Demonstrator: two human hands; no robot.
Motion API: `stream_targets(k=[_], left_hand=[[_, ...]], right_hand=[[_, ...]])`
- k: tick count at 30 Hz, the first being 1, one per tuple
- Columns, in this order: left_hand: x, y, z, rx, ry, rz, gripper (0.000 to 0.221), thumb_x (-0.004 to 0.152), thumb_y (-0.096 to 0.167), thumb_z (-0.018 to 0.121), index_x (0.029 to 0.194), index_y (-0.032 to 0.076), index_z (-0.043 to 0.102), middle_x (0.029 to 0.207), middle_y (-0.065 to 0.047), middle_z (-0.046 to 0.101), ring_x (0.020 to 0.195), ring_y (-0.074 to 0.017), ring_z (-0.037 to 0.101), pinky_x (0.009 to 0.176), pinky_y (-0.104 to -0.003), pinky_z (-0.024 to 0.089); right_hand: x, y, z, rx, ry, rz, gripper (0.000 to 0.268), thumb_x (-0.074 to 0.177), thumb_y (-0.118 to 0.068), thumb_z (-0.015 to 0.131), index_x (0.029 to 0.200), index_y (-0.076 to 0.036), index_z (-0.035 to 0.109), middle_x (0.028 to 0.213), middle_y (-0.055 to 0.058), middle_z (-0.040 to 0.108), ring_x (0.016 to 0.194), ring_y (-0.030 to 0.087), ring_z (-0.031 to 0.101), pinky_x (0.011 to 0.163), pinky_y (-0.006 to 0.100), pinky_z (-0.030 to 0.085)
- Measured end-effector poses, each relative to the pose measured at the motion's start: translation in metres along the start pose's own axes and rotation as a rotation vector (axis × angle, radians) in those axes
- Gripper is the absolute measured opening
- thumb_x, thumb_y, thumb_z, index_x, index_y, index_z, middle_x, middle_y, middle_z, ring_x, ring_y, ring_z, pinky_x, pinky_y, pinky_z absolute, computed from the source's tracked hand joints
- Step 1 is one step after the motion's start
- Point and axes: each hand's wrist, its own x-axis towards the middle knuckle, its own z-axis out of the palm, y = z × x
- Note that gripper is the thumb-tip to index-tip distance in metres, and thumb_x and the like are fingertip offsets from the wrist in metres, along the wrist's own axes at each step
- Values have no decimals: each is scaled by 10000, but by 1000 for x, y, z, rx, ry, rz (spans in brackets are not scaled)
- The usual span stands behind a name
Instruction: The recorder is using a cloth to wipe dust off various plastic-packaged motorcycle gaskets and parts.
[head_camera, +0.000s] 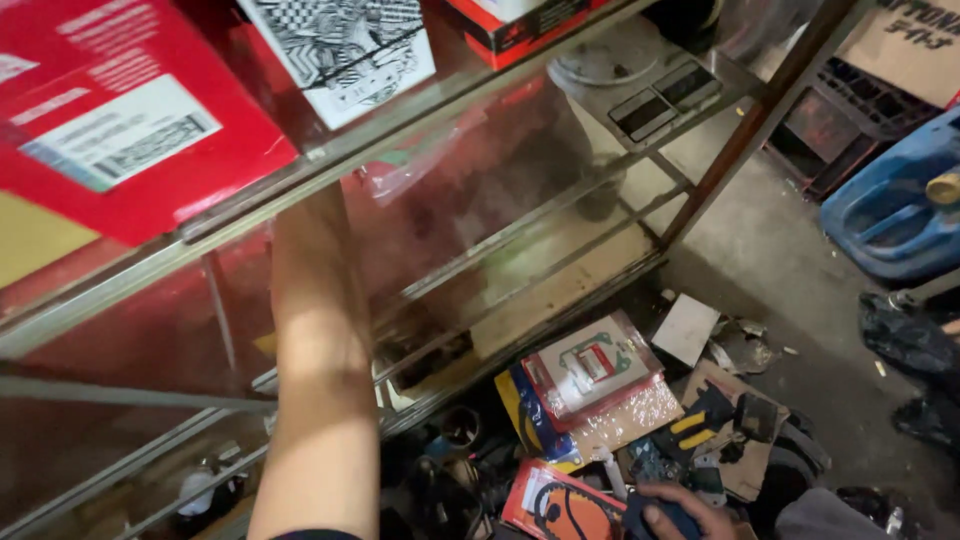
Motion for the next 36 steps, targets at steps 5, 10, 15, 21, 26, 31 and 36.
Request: stream_targets(k=[5, 10, 15, 21, 26, 31, 36], left_hand=[[18, 44, -3, 171, -73, 132, 429, 957, 377, 676, 1285, 101, 672, 1223, -204, 656, 1072, -351, 578, 903, -507, 449], [-10, 50, -13, 360, -180, 188, 469, 956, 431, 675, 1304, 116, 666, 1265, -231, 644, 1119, -380, 577, 940, -528, 438], [-37, 52, -47, 563, -275, 284, 509, 956, 484, 674, 1323, 132, 661, 1306, -258, 633, 1166, -409, 576, 977, -549, 428], [-3, 7, -21, 640, -179, 272, 558, 953, 363, 721, 1401, 59, 583, 1277, -284, 639, 1170, -448, 597, 1028, -544, 469], [-59, 83, -10, 423, -117, 282, 546, 993, 431, 783, 1406, 130, 590, 1450, -191, 569, 1350, -405, 512, 1148, -517, 402], [-160, 137, 14, 490, 230, 509, 333, 986, 275, 819, 1273, 151, 706, 1526, -215, 468, 1425, -433, 321, 1158, -606, 240], [-311, 133, 55, 252, 404, 336, 183, 940, 151, 723, 1112, 117, 674, 1372, -103, 574, 1365, -331, 453, 1190, -486, 309]], right_hand=[[54, 135, -18, -175, 0, -354, 362, 869, -297, 787, 1151, -69, 803, 981, 105, 797, 981, 230, 807, 948, 399, 571], [-1, -9, -4, -50, 4, -248, 357, 865, -297, 748, 1134, -64, 778, 1026, 114, 782, 998, 226, 814, 887, 398, 617], [-20, -77, 13, -108, 68, 10, 318, 833, -248, 782, 1097, -73, 811, 1044, 111, 780, 1028, 218, 773, 931, 375, 591], [-35, -169, 17, -101, 66, -134, 293, 845, -190, 781, 1097, -41, 799, 1065, 108, 774, 1045, 181, 753, 937, 345, 545], [-70, -223, 14, 50, 115, 119, 326, 859, -220, 745, 1147, -68, 749, 1066, 88, 787, 934, 156, 718, 761, 325, 609], [-64, -260, -1, -409, 306, -1, 335, 925, -339, 757, 1193, -138, 771, 1012, 82, 787, 822, 224, 722, 783, 326, 550], [-69, -238, -50, 8, 680, -169, 240, 1058, -175, 692, 1245, -25, 689, 1173, 99, 707, 1114, 223, 645, 993, 368, 518]])
